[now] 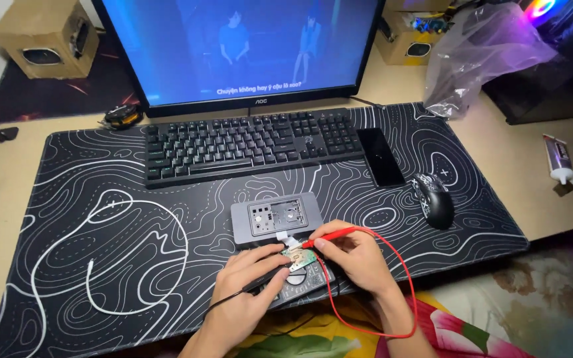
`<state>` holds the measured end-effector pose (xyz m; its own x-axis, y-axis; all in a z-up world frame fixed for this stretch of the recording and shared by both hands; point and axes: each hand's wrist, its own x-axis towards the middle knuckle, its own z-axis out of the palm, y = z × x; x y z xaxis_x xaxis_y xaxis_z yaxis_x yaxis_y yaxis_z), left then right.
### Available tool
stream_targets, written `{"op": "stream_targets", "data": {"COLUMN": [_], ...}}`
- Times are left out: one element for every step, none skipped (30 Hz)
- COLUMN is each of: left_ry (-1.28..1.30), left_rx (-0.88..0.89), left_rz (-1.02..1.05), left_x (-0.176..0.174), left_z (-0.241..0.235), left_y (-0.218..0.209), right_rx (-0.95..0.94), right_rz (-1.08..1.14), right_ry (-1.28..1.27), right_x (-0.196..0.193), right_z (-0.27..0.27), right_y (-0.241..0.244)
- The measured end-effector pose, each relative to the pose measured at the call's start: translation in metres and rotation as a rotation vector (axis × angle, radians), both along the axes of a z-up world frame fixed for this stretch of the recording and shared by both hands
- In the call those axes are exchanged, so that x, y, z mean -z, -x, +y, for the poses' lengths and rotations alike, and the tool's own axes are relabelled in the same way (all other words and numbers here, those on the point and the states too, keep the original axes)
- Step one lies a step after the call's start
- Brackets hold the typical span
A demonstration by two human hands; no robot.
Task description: The person uses a multimeter to test a small circuit board connected to a disassembled electronic device. They hold the red and black probes against various points on the board while the device remains on the desk.
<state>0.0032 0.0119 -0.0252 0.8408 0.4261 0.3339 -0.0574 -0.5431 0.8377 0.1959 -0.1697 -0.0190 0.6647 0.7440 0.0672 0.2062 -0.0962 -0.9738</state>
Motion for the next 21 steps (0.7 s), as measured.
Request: {"op": "stream_targets", "data": {"left_ry": [-0.001, -0.018, -0.035, -0.035, -0.043, -0.051, -0.052, -0.055, -0.058, -0.059, -0.065, -0.072, -0.072, -0.074, -0.075, -0.075, -0.074, -0.073, -0.072, -0.076, -0.081], "left_rx": [0.005, 0.007, 0.011, 0.019, 0.015, 0.012, 0.012, 0.016, 0.020, 0.020, 0.020, 0.019, 0.017, 0.019, 0.023, 0.022, 0.020, 0.018, 0.017, 0.018, 0.018], "left_rz": [0.011, -0.013, -0.037, -0.027, -0.025, -0.024, -0.020, -0.017, -0.016, -0.014, -0.030, -0.046, -0.044, -0.051, -0.057, -0.055, -0.049, -0.044, -0.045, -0.044, -0.041], "left_x": [-0.003, -0.005, -0.007, -0.008, -0.009, -0.009, -0.010, -0.011, -0.012, -0.012, -0.012, -0.012, -0.011, -0.010, -0.010, -0.011, -0.011, -0.012, -0.011, -0.010, -0.010], "left_z": [0.000, 0.000, 0.001, 0.000, 0.000, 0.000, 0.000, 0.000, 0.000, -0.001, -0.001, -0.001, -0.001, -0.001, -0.001, -0.001, -0.001, -0.002, -0.001, -0.001, -0.001], "left_y": [0.001, 0.001, 0.000, 0.001, 0.001, 0.001, 0.001, 0.002, 0.002, 0.002, 0.001, 0.001, 0.001, 0.001, 0.001, 0.001, 0.002, 0.002, 0.001, 0.001, 0.002], "right_rx": [0.005, -0.004, -0.012, -0.005, 0.003, 0.011, 0.011, 0.004, -0.002, -0.002, -0.007, -0.011, -0.013, -0.021, -0.028, -0.029, -0.004, 0.022, 0.021, 0.006, -0.010], "right_rz": [0.011, 0.016, 0.020, 0.030, 0.010, -0.011, -0.007, 0.013, 0.031, 0.032, 0.054, 0.075, 0.077, 0.052, 0.028, 0.030, 0.016, 0.002, 0.000, 0.031, 0.064], "right_ry": [-0.001, 0.003, 0.009, 0.008, 0.009, 0.009, 0.009, 0.009, 0.008, 0.008, 0.019, 0.030, 0.029, 0.014, -0.001, -0.001, 0.021, 0.042, 0.043, 0.040, 0.037], "right_x": [0.000, 0.001, 0.002, -0.001, -0.005, -0.009, -0.009, -0.008, -0.008, -0.008, -0.009, -0.009, -0.008, -0.008, -0.007, -0.006, -0.005, -0.004, -0.004, -0.005, -0.005], "right_z": [0.000, 0.000, 0.001, -0.001, -0.001, 0.000, -0.001, -0.001, -0.002, -0.002, -0.002, -0.001, -0.001, -0.001, -0.001, -0.001, -0.002, -0.003, -0.002, -0.002, -0.002], "right_y": [0.001, 0.001, 0.000, 0.002, 0.003, 0.004, 0.003, 0.004, 0.003, 0.004, 0.005, 0.005, 0.004, 0.004, 0.003, 0.003, 0.003, 0.002, 0.003, 0.003, 0.004]}}
